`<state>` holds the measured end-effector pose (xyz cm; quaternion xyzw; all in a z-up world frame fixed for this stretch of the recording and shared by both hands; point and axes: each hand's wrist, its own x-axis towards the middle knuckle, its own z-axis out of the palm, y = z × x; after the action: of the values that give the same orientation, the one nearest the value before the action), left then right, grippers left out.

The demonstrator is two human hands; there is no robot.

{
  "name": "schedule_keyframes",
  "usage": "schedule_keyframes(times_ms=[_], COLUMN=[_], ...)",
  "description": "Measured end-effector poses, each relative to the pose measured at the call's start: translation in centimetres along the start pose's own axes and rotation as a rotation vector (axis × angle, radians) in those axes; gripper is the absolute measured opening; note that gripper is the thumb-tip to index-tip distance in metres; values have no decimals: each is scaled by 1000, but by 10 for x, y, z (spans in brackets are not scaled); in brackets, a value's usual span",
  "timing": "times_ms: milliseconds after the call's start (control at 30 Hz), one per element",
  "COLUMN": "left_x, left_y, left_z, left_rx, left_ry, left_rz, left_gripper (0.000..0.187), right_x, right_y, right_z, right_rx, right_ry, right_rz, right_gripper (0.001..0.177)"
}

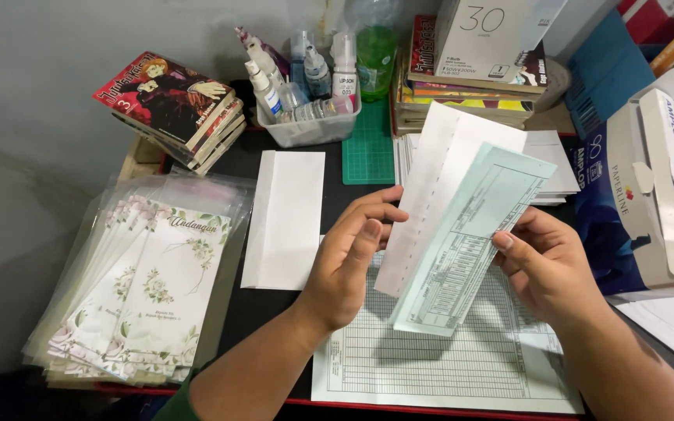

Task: Remove papers from envelopes, unfold them, and flatten them on the desk.

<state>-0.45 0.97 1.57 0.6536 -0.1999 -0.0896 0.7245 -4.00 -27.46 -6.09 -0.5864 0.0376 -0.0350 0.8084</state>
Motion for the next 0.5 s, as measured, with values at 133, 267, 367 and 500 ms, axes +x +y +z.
schedule_keyframes(times_ms=[133,267,367,500], left_x=[3,7,13,13], left_y=[-3,7,17,18], left_z=[2,-13,-46,-99], left_rx=[62,283,563,889], left_ry=[63,74,100,202], left_rz=[-55,-18,10,-334], left_gripper=[19,18,25,24], right_x=[-1,-1,1,3], right_y=[-7,-10,-25,-15], right_z=[7,11,23,7], right_rx=[78,165,96,32], right_ry=[-80,-107,-44,56], right_rz=[-17,15,63,77], right_gripper=[16,17,25,23])
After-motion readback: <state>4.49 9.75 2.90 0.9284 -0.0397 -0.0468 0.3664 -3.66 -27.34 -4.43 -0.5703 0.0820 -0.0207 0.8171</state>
